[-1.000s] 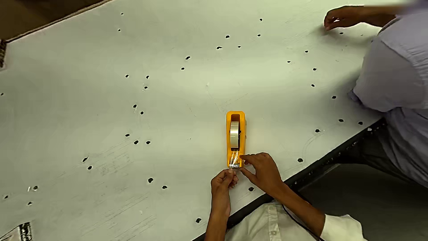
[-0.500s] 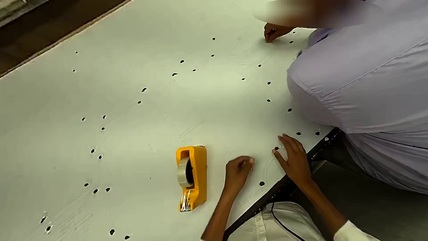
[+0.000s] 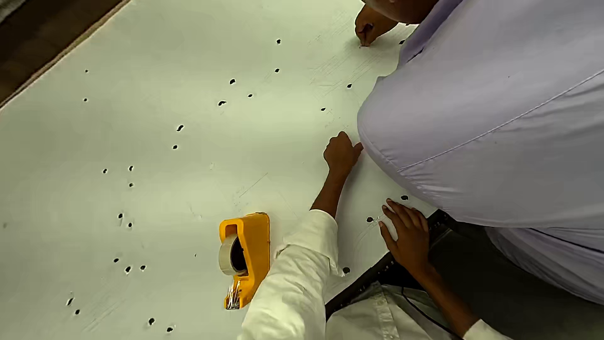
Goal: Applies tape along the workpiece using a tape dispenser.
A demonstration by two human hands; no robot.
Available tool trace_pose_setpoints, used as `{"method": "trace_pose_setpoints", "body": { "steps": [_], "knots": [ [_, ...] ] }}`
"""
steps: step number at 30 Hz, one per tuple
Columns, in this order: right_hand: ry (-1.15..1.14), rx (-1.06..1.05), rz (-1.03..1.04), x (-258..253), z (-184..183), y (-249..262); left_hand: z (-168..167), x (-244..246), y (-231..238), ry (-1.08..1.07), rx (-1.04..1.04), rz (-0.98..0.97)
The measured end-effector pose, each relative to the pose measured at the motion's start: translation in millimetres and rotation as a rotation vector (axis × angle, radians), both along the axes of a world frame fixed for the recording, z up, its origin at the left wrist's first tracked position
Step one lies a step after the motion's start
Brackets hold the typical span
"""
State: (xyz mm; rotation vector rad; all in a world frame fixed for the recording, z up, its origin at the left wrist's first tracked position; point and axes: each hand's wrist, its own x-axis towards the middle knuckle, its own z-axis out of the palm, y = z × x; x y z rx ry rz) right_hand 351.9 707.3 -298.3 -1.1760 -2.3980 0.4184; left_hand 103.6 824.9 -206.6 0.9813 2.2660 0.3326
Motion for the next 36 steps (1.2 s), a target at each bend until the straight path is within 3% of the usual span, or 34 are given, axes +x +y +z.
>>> {"method": "trace_pose_setpoints", "body": {
  "steps": [4, 8, 10, 13, 15, 16, 19, 23, 27, 31, 36],
  "knots": [
    [0.006, -0.006, 0.012, 1, -1, 2, 0, 4, -71, -0.025, 0.105, 0.005],
    [0.026, -0.058, 0.034, -3, 7, 5, 2, 8, -209, -0.078, 0.438, -0.013],
    [0.058, -0.076, 0.057, -14, 15, -1, 13, 5, -276, 0.017, 0.569, 0.086],
    [0.165, -0.121, 0.15, -49, 29, -24, 35, -7, -357, 0.327, 0.689, 0.301],
    [0.239, -0.207, 0.273, -80, 36, -51, 43, -17, -399, 0.505, 0.593, 0.49],
    [0.256, -0.254, 0.354, -96, 38, -65, 45, -23, -415, 0.488, 0.506, 0.583],
    [0.232, -0.375, 0.597, -142, 43, -114, 41, -43, -442, 0.097, 0.388, 0.747],
    [0.147, -0.368, 0.736, -181, 59, -169, 28, -53, -442, -0.294, 0.466, 0.706],
    [0.187, -0.174, 0.709, -191, 57, -181, 41, -44, -438, -0.315, 0.628, 0.805],
    [0.175, -0.118, 0.648, -189, 56, -184, 49, -28, -464, -0.232, 0.575, 0.707],
    [0.185, -0.129, 0.619, -186, 54, -186, 16, -20, -470, -0.563, 0.695, 0.826]
  ]
}}
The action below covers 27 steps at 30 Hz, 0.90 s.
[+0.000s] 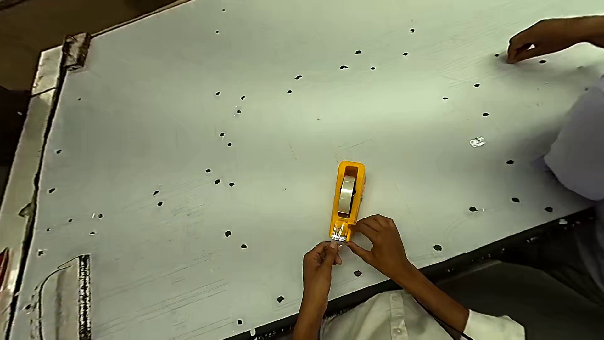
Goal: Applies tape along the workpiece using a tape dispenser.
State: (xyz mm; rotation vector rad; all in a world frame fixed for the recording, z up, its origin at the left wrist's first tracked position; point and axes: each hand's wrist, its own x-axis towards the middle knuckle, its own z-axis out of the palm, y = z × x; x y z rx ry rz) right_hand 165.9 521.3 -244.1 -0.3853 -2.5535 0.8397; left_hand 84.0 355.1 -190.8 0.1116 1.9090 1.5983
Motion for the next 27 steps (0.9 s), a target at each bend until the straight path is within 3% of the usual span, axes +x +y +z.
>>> {"method": "trace_pose_setpoints", "body": {
  "steps": [3, 6, 8, 11, 14, 18, 23, 27],
  "knots": [
    [-0.011, -0.069, 0.027, 2, -1, 3, -8, 1, 8, -0.392, 0.143, 0.152],
    [-0.06, -0.12, 0.088, 9, 0, 15, -20, 19, 15, -0.586, 0.048, 0.192],
    [-0.103, -0.088, 0.066, 21, 0, 40, -16, 37, 23, -0.451, -0.002, 0.046],
    [-0.136, -0.087, -0.148, 60, 0, 91, -6, 55, 55, -0.194, 0.015, -0.214],
    [-0.23, -0.031, -0.416, 107, -6, 160, -13, 56, 123, 0.007, 0.013, -0.473],
    [-0.314, 0.021, -0.643, 178, -29, 229, -22, 53, 247, 0.225, 0.047, -0.719],
    [-0.247, 0.115, -0.699, 203, -46, 245, -23, 54, 408, 0.313, 0.043, -0.937],
    [-0.243, 0.118, -0.719, 197, -42, 238, -21, 72, 471, 0.352, -0.213, -0.979]
  ]
}}
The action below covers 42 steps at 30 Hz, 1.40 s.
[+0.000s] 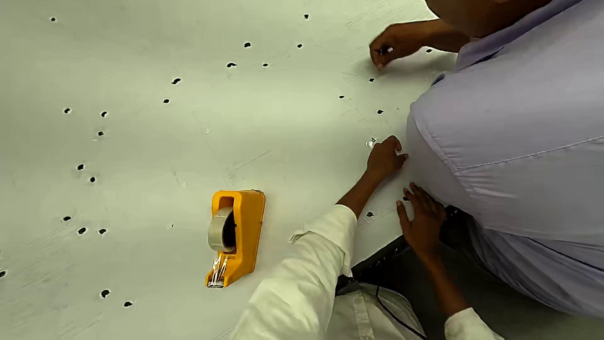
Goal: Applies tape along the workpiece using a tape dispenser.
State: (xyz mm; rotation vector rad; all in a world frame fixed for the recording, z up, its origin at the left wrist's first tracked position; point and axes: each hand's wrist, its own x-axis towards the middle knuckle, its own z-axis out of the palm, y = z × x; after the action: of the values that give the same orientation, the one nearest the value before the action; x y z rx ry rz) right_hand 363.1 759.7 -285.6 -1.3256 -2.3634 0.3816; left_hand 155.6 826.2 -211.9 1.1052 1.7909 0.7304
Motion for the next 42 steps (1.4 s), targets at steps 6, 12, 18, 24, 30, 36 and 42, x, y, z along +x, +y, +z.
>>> {"method": "trace_pose_setpoints", "body": {
  "steps": [6, 12, 18, 24, 30, 36, 42],
  "knots": [
    [0.025, 0.006, 0.002, 1, -2, -2, -1, 6, -11, 0.298, -0.188, 0.015],
    [0.01, -0.001, 0.014, 0, 1, -4, 20, -26, -173, 0.191, 0.101, 0.052],
    [0.229, -0.16, 0.149, -75, 42, -73, 52, -60, -363, 0.51, 0.427, 0.59],
    [0.233, -0.323, 0.667, -168, 55, -198, 33, -98, -440, 0.412, 0.129, 0.786],
    [0.196, -0.163, 0.736, -194, 48, -243, 24, -97, -442, 0.045, 0.166, 0.846],
    [0.191, -0.061, 0.649, -192, 51, -253, 43, -82, -475, 0.018, 0.206, 0.834],
    [0.192, -0.091, 0.63, -191, 48, -256, 14, -88, -477, -0.63, 0.205, 0.935]
  ]
}}
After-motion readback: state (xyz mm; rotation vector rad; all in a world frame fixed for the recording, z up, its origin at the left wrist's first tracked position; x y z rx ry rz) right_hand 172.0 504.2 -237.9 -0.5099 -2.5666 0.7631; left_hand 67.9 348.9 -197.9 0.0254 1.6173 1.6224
